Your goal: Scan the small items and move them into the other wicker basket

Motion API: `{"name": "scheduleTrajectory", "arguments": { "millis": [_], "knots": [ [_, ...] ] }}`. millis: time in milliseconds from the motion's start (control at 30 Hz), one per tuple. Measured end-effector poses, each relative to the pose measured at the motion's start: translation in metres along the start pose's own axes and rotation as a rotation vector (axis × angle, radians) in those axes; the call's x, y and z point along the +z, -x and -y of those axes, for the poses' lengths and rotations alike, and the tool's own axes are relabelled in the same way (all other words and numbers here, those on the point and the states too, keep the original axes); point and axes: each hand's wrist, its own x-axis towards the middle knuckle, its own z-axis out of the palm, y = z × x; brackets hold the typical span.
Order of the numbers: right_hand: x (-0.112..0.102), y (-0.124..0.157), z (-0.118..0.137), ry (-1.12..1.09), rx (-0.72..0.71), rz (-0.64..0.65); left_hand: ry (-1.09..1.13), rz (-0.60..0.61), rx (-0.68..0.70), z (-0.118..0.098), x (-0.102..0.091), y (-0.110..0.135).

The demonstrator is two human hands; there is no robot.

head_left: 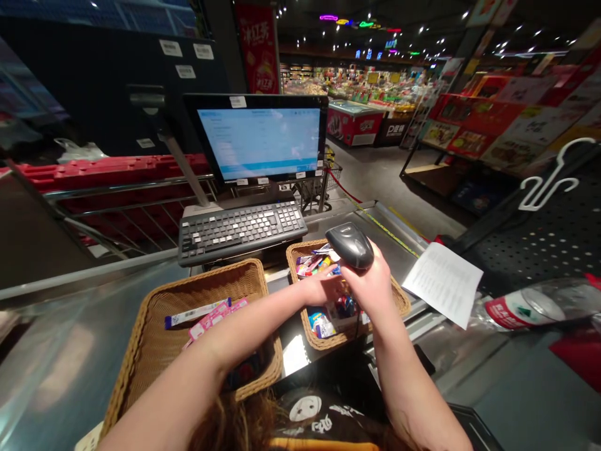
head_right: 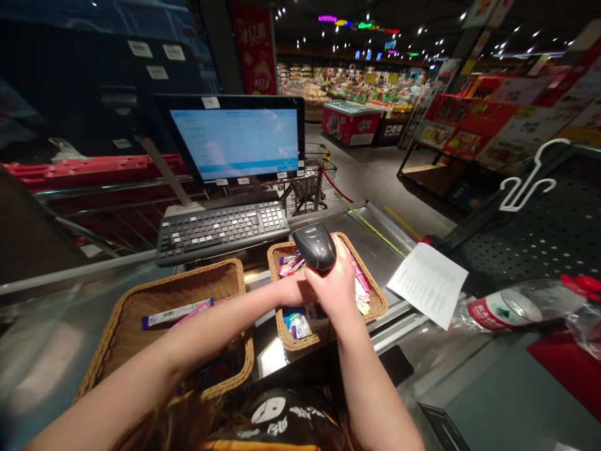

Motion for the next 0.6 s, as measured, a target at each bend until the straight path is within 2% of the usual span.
{"name": "scheduleTrajectory", "arguments": {
  "millis": [167,333,467,600],
  "knots": [
    [0.009,-0.002,-0.003,-0.018,-0.012,0.008,-0.006,0.035,0.126,-0.003,-0.009,0.005],
    [0.006,-0.002,0.001,-0.024,-0.010,-0.005,-0.177,-0.071,0.181,0.000,-0.048,0.025],
    [0.003,-0.001,0.007,-0.008,0.002,-0.020,-0.272,-0.164,0.027,0.002,-0.088,0.054],
    [0.005,0.000,0.015,-0.006,0.009,-0.037,-0.327,-0.337,-0.119,0.000,-0.119,0.085]
  ]
}}
